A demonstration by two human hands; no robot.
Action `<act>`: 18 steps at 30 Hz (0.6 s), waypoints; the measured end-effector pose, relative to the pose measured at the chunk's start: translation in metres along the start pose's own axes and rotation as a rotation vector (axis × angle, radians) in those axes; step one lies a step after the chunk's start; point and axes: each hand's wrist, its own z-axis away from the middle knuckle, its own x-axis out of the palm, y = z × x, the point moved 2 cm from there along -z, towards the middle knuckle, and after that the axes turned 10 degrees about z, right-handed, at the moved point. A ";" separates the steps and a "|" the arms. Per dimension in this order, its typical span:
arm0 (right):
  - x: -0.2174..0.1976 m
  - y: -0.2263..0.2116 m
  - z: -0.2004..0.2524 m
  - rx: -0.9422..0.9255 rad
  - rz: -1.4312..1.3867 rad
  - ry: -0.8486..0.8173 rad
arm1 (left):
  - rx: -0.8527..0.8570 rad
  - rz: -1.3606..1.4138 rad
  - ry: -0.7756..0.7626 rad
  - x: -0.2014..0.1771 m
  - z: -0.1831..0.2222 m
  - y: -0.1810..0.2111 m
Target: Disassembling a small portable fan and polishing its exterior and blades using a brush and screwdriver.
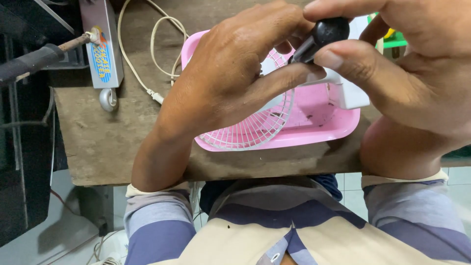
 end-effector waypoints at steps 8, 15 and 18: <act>0.005 -0.005 0.006 0.029 0.043 0.110 | -0.003 -0.009 -0.007 0.001 -0.001 0.000; 0.001 0.002 0.004 -0.024 0.037 0.027 | -0.011 0.007 -0.020 0.000 0.000 -0.001; 0.002 0.000 0.004 -0.007 0.082 0.048 | 0.003 0.003 -0.016 0.000 0.000 -0.001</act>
